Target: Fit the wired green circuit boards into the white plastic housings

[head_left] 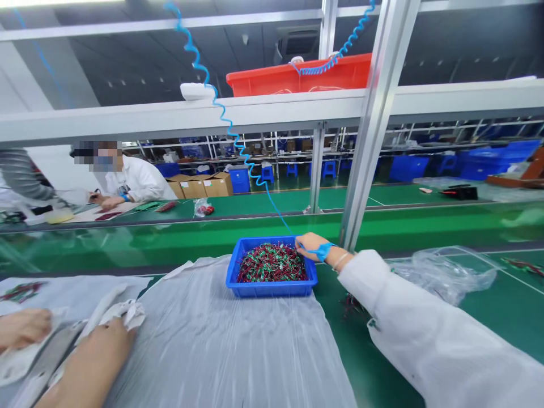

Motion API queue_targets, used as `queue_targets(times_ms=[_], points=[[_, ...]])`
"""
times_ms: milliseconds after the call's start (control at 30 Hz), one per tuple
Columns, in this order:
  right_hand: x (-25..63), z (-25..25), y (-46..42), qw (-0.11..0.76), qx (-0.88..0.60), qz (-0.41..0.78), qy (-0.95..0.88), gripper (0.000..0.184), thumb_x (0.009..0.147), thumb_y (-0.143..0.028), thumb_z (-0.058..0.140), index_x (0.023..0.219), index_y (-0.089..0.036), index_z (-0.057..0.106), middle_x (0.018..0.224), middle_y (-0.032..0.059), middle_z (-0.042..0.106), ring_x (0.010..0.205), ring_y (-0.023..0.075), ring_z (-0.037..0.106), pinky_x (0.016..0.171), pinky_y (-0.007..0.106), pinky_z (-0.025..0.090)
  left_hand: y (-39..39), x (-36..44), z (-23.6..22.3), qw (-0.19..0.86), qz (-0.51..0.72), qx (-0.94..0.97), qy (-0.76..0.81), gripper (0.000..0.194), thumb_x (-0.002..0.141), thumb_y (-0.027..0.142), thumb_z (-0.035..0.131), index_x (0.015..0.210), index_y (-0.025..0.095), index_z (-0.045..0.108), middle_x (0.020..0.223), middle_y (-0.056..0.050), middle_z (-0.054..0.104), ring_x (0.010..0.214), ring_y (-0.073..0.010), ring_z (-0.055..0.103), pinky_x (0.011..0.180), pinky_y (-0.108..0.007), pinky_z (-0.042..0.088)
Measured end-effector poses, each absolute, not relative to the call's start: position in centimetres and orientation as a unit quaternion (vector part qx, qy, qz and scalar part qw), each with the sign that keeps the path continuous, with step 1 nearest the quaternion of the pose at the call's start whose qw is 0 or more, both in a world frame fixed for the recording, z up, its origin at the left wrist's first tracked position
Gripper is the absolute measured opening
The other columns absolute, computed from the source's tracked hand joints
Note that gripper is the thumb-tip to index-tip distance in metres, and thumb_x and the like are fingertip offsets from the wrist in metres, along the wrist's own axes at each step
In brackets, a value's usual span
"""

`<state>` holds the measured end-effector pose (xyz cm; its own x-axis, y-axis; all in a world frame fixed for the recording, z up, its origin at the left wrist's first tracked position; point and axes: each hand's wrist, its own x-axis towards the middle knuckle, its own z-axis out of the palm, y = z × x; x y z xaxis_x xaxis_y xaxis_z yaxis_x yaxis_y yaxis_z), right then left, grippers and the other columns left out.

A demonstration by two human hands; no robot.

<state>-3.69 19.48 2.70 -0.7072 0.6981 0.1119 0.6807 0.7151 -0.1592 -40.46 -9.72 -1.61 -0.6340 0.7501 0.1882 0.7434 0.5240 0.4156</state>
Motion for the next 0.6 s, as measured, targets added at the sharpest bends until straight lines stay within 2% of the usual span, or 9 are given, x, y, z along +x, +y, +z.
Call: queue_targets(times_ms=[133,200,300,367,433,467,533,600], points=[[-6.4,2.3,20.9,0.037,-0.383,0.046,-0.922,0.021,0.089,-0.031,0.050,0.100,-0.015,0.059,0.102,0.0060,0.060,0.090,0.0152,0.058,0.080,0.035,0.049,-9.2,-40.1,-1.1,-0.004,0.219,0.389,0.895,0.025,0.065,0.038,0.053,0.052,0.027,0.034,0.043,0.001,0.040,0.066,-0.0412,0.059,0.073,-0.053,0.036],[-6.5,2.2,21.4,0.033,-0.387,0.043,-0.921,0.023,0.088,-0.031,0.052,0.102,-0.014,0.058,0.102,0.0059,0.060,0.091,0.0160,0.059,0.080,0.036,0.049,-9.0,-38.8,-0.4,0.010,0.241,0.385,0.891,0.023,0.067,0.042,0.053,0.058,0.026,0.039,0.047,0.001,0.045,0.067,-0.0379,0.059,0.072,-0.049,0.038],[-5.8,1.8,21.9,0.059,-0.391,0.042,-0.917,0.023,0.088,-0.031,0.051,0.102,-0.014,0.058,0.103,0.0059,0.060,0.092,0.0164,0.058,0.082,0.038,0.048,-8.9,-35.8,1.3,0.061,0.299,0.394,0.867,0.030,0.067,0.051,0.058,0.069,0.024,0.045,0.059,0.000,0.056,0.067,-0.0326,0.059,0.069,-0.043,0.041],[-5.3,1.5,22.2,0.092,-0.390,0.046,-0.915,0.022,0.088,-0.029,0.051,0.102,-0.013,0.058,0.103,0.0060,0.060,0.094,0.0171,0.058,0.084,0.039,0.047,-9.0,-33.2,2.4,0.110,0.355,0.408,0.834,0.037,0.070,0.055,0.055,0.086,0.022,0.048,0.071,-0.001,0.061,0.074,-0.0285,0.061,0.071,-0.040,0.044],[-4.9,1.3,22.3,0.134,-0.387,0.058,-0.910,0.021,0.088,-0.027,0.051,0.103,-0.013,0.058,0.103,0.0063,0.060,0.097,0.0178,0.057,0.087,0.040,0.046,-9.0,-30.2,3.1,0.227,0.463,0.388,0.764,0.043,0.076,0.055,0.049,0.103,0.021,0.046,0.075,0.000,0.060,0.073,-0.0218,0.062,0.069,-0.034,0.048],[-4.8,1.3,22.2,0.159,-0.387,0.067,-0.906,0.021,0.089,-0.025,0.051,0.104,-0.013,0.058,0.104,0.0066,0.060,0.098,0.0179,0.057,0.087,0.041,0.045,-9.0,-28.7,3.2,0.323,0.543,0.345,0.694,0.044,0.076,0.053,0.051,0.106,0.021,0.047,0.073,0.002,0.057,0.066,-0.0179,0.061,0.064,-0.031,0.049],[-4.6,1.4,21.9,0.212,-0.388,0.092,-0.892,0.020,0.090,-0.019,0.046,0.104,-0.011,0.058,0.105,0.0083,0.059,0.097,0.0181,0.057,0.089,0.040,0.045,-9.0,-25.7,2.9,0.494,0.638,0.244,0.538,0.038,0.077,0.047,0.054,0.103,0.019,0.052,0.068,0.004,0.053,0.049,-0.0093,0.050,0.049,-0.023,0.043],[-4.2,1.7,21.2,0.266,-0.393,0.125,-0.871,0.022,0.089,-0.015,0.042,0.100,-0.011,0.061,0.102,0.0105,0.059,0.095,0.0186,0.059,0.088,0.038,0.045,-8.9,-23.2,2.2,0.593,0.657,0.175,0.431,0.029,0.080,0.040,0.052,0.097,0.017,0.056,0.065,0.004,0.052,0.040,-0.0044,0.039,0.039,-0.018,0.032]])
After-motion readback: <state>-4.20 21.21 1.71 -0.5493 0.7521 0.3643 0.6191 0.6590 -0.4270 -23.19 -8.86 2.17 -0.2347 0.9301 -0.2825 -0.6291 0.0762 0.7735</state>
